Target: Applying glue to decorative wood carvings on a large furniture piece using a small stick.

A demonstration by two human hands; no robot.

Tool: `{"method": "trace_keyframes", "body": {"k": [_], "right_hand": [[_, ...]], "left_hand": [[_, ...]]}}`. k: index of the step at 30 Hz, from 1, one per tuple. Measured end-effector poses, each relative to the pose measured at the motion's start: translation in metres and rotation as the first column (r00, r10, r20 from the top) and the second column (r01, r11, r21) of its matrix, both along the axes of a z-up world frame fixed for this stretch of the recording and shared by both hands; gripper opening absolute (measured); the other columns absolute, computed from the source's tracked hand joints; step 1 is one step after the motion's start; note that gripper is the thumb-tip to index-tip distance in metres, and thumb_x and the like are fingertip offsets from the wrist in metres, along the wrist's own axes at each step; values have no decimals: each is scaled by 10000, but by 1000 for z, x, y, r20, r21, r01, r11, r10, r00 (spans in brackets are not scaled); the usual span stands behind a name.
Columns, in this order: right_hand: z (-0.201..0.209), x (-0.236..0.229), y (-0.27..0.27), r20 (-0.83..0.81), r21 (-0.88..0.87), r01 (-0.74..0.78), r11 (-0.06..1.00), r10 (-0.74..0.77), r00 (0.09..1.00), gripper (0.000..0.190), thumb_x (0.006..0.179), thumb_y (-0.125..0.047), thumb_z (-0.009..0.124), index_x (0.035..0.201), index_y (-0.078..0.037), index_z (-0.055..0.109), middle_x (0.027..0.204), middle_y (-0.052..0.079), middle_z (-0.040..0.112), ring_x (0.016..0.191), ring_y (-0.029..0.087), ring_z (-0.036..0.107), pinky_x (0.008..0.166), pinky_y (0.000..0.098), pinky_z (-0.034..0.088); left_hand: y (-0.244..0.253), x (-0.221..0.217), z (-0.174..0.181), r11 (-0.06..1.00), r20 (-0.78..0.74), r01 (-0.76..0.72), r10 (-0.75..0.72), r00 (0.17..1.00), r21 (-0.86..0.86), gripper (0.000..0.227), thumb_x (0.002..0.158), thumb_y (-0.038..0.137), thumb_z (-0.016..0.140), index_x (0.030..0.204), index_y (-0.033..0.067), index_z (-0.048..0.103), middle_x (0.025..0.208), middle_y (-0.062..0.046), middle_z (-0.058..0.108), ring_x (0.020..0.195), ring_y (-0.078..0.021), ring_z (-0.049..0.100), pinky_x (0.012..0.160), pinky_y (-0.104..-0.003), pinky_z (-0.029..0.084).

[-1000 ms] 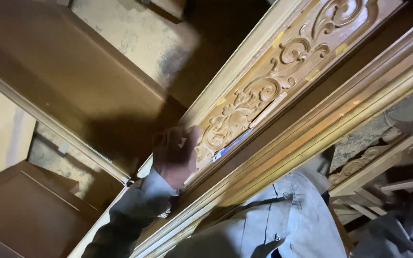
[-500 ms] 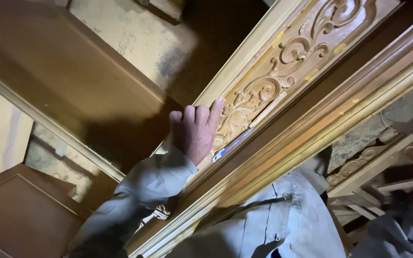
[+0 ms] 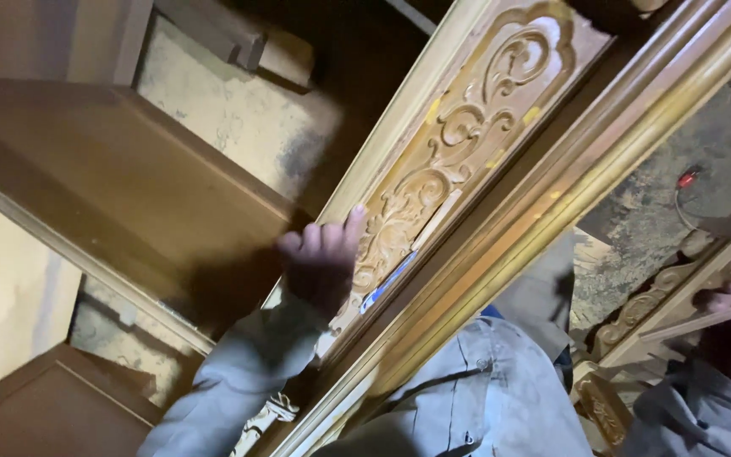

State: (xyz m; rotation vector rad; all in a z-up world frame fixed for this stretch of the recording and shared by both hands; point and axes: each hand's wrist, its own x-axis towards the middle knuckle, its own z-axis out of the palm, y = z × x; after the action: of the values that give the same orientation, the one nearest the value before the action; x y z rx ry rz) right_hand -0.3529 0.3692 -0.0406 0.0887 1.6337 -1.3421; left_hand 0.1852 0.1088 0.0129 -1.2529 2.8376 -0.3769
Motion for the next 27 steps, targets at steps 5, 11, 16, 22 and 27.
{"method": "trace_keyframes", "body": {"k": [5, 11, 16, 22, 27], "right_hand": [[52, 92, -52, -148, -100, 127, 987, -141, 979, 148, 1133, -428, 630, 1242, -327, 629, 988, -157, 602, 873, -15, 544, 801, 149, 449], [41, 95, -58, -226, -67, 157, 985, -168, 960, 379, 1076, -515, 642, 1304, -217, 590, 950, -60, 608, 877, 22, 570, 816, 159, 480], [20, 85, -52, -228, -66, 199, 978, -209, 951, 438, 1036, -492, 712, 1263, -132, 605, 948, 47, 624, 777, 152, 592, 737, 265, 497], [12, 76, -51, -205, -136, 188, 973, -214, 955, 387, 1132, -405, 670, 1294, -58, 611, 1005, 63, 669, 886, 181, 676, 756, 301, 551], [13, 60, -58, -187, -109, 182, 977, -200, 962, 419, 1083, -451, 695, 1304, -105, 612, 981, 55, 670, 775, 164, 630, 734, 290, 509]], "left_hand": [[-4, -2, -7, 999, -65, 36, -37, 997, -21, 427, 844, 105, 638, 1252, 221, 686, 756, 2, 421, 668, -246, 418, 580, -415, 272], [-27, -35, 38, 751, -202, -287, 485, 851, 594, 629, 1078, 360, 406, 560, 156, 697, 430, -105, 593, 339, -279, 559, 379, -447, 386], [1, 6, -36, 681, 101, -548, 579, 809, 485, 475, 969, 248, 569, 497, 234, 522, 531, 112, 512, 570, -114, 459, 578, -375, 315], [-10, -47, 40, 468, 421, -722, 597, 683, 508, 332, 844, -48, 531, 1013, 132, 753, 1030, -4, 783, 787, -223, 488, 822, -343, 351], [-8, -21, 35, 849, -28, -236, 282, 959, 472, 342, 798, 64, 588, 1137, 71, 540, 1033, -128, 586, 848, -266, 565, 797, -474, 435]]}}
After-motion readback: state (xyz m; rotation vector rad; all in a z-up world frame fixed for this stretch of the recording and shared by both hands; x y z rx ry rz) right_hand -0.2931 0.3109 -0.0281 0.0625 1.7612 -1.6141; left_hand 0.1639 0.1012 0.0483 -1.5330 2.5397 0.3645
